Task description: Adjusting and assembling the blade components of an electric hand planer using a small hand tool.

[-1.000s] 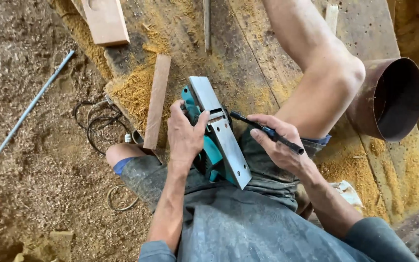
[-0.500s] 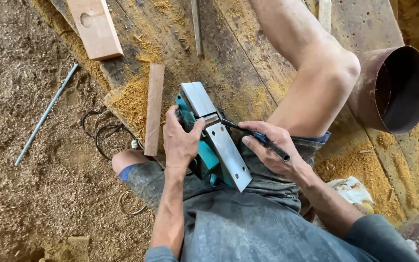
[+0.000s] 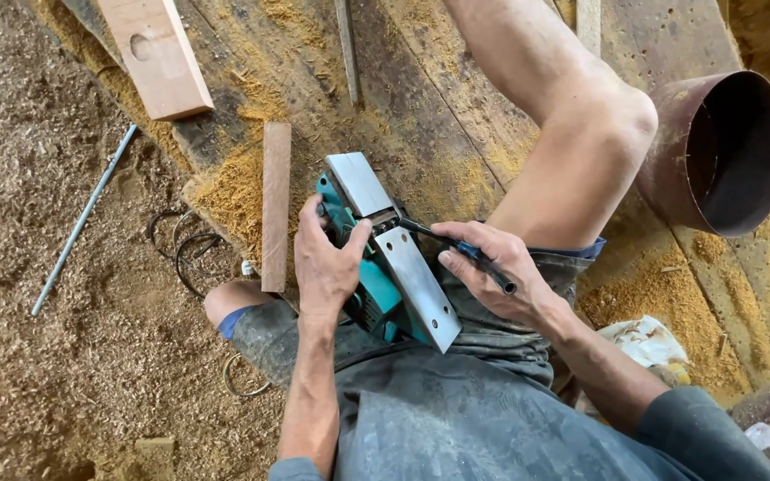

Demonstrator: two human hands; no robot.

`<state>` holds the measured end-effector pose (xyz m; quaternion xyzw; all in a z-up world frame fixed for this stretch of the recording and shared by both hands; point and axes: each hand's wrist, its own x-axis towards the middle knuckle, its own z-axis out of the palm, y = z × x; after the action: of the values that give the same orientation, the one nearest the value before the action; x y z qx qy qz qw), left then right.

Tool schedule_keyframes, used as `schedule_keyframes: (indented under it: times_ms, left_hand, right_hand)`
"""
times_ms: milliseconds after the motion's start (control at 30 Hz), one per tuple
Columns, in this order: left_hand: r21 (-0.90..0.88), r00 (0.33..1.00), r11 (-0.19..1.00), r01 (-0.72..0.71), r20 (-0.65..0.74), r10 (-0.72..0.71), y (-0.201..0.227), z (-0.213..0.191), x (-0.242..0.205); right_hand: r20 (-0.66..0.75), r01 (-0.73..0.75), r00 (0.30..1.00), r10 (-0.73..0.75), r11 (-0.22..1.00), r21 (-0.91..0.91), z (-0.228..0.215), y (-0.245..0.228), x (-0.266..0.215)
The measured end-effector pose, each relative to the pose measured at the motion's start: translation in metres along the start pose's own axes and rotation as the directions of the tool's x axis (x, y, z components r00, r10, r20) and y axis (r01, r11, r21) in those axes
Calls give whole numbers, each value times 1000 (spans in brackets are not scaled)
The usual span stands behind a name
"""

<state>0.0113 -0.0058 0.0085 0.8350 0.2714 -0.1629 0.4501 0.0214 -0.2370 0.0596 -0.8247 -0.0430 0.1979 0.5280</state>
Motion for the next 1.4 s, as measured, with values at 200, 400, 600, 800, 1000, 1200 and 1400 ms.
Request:
schedule_keyframes:
  times_ms: [200, 400, 600, 800, 1000, 1200, 1400]
  left_hand:
    - [44, 999, 999, 3, 35, -4, 1, -4, 0]
    - [458, 999, 888, 38, -22, -32, 32, 9, 20]
    - [564, 993, 825, 27, 82, -89, 33, 17, 32]
    - [519, 969, 847, 117, 129, -213, 69, -3, 15]
    - [507, 952, 852, 135, 173, -253, 75, -4, 16]
    - [621, 971, 773, 131, 78, -228, 66, 3, 13]
    - [555, 942, 804, 214, 102, -321, 77, -4, 9]
  right_hand:
    - [-47, 9, 999, -8, 1000, 24, 5, 7, 1]
    - [-163, 98, 984, -71, 981, 165, 9, 15, 4]
    - [-258, 116, 965, -41, 951, 285, 14, 28, 10]
    - [-270, 86, 963, 27, 913, 398, 9, 32, 15]
    - [-262, 6, 956, 130, 887, 461, 1, 44, 20]
    - [-243, 7, 961, 131, 868, 497, -5, 52, 25]
    - [-221, 17, 967, 126, 836, 549, -4, 56, 33]
